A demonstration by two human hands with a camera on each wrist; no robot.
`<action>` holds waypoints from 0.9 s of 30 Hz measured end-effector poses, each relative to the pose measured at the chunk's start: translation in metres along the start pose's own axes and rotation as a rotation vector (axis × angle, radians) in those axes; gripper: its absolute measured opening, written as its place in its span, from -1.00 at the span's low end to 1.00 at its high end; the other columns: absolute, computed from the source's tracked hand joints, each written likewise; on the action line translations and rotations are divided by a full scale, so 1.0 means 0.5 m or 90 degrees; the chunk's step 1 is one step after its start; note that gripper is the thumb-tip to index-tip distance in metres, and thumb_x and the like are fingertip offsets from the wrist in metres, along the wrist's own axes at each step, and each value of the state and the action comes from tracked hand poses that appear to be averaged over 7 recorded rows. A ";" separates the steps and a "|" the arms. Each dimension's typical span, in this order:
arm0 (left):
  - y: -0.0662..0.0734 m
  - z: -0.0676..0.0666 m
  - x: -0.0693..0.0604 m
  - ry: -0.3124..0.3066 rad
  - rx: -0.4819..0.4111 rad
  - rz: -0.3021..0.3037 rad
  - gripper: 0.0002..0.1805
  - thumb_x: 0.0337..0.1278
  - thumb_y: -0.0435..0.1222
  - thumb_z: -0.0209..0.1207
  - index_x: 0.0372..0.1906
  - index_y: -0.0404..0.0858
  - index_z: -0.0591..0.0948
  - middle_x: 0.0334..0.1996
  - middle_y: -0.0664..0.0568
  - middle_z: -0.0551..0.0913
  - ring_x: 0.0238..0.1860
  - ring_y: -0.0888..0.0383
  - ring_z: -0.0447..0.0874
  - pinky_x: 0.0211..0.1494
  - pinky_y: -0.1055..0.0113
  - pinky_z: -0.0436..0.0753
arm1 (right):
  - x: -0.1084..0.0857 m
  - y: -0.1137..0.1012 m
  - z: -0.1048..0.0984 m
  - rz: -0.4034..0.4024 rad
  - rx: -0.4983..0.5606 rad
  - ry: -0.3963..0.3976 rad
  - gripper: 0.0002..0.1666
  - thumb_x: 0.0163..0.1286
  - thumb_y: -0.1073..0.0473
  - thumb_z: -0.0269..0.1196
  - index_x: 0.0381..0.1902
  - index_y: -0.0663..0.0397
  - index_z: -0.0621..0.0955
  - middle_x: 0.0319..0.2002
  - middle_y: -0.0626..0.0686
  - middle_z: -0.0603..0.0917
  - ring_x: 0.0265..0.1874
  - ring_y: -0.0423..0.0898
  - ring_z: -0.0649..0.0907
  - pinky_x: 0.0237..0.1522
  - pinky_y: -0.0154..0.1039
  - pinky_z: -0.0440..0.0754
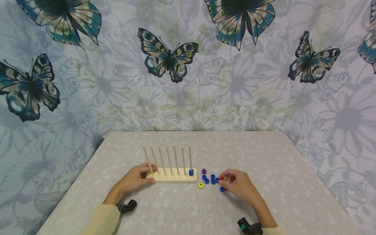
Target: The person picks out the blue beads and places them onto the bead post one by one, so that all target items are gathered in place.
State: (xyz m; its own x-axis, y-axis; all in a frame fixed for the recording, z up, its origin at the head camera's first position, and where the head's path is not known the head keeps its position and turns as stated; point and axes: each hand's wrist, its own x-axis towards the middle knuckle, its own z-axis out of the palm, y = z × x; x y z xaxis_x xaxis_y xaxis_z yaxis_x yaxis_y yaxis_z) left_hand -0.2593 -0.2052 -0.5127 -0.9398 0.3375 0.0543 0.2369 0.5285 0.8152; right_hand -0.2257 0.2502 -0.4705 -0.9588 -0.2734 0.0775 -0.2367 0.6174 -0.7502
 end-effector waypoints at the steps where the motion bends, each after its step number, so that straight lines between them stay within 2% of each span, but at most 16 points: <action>1: 0.000 0.001 -0.001 0.000 -0.002 0.000 -0.49 -0.03 -0.05 0.49 0.12 0.15 0.68 0.23 0.22 0.57 0.41 0.01 0.42 0.49 -0.11 0.31 | -0.001 0.003 0.000 -0.004 0.002 -0.013 -0.80 0.29 0.00 0.42 -0.17 -0.11 0.73 -0.45 -0.11 0.64 -0.49 -0.20 0.60 -0.47 -0.32 0.53; 8: 0.001 0.002 0.000 0.005 0.008 0.007 -0.51 -0.03 -0.06 0.50 0.10 0.16 0.69 0.23 0.22 0.58 0.41 0.00 0.42 0.50 -0.12 0.31 | -0.006 0.022 -0.003 -0.019 0.021 -0.088 -0.80 0.28 0.00 0.43 -0.19 -0.12 0.72 -0.39 -0.10 0.63 -0.44 -0.22 0.56 -0.43 -0.35 0.53; 11: 0.001 0.002 0.000 0.005 0.015 0.007 -0.52 -0.03 -0.06 0.50 0.09 0.17 0.69 0.22 0.24 0.58 0.41 0.01 0.43 0.50 -0.11 0.31 | -0.008 0.031 -0.006 -0.034 0.038 -0.108 -0.76 0.25 -0.02 0.45 -0.19 -0.08 0.71 -0.39 -0.07 0.59 -0.43 -0.24 0.53 -0.43 -0.36 0.51; 19: 0.000 0.003 0.001 0.004 0.016 0.002 -0.51 -0.05 -0.04 0.50 0.09 0.18 0.69 0.22 0.24 0.58 0.40 0.01 0.43 0.50 -0.10 0.32 | -0.015 0.039 -0.012 -0.034 0.096 -0.143 -0.68 0.19 0.07 0.49 -0.13 0.04 0.71 -0.38 0.02 0.52 -0.44 -0.27 0.47 -0.45 -0.39 0.48; 22: -0.001 0.003 0.003 0.002 0.016 0.002 -0.51 -0.05 -0.02 0.50 0.09 0.19 0.68 0.23 0.23 0.58 0.40 0.01 0.43 0.49 -0.10 0.32 | -0.014 0.044 -0.011 -0.044 0.090 -0.146 -0.67 0.17 0.07 0.50 -0.12 0.01 0.72 -0.37 0.04 0.53 -0.44 -0.28 0.47 -0.44 -0.38 0.48; 27: -0.002 0.002 0.001 0.005 0.013 0.000 -0.50 -0.05 -0.03 0.50 0.09 0.18 0.69 0.23 0.22 0.57 0.41 0.01 0.42 0.50 -0.10 0.32 | -0.009 0.055 -0.005 -0.079 0.042 -0.142 -0.68 0.17 0.04 0.51 -0.12 -0.08 0.72 -0.33 0.02 0.56 -0.40 -0.26 0.46 -0.42 -0.35 0.47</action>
State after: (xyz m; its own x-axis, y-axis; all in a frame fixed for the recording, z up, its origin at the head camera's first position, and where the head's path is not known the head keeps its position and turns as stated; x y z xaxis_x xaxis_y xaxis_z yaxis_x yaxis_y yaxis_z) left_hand -0.2596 -0.2048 -0.5141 -0.9418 0.3309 0.0592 0.2418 0.5445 0.8031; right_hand -0.2285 0.2704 -0.4899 -0.8631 -0.5042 0.0302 -0.3320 0.5213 -0.7861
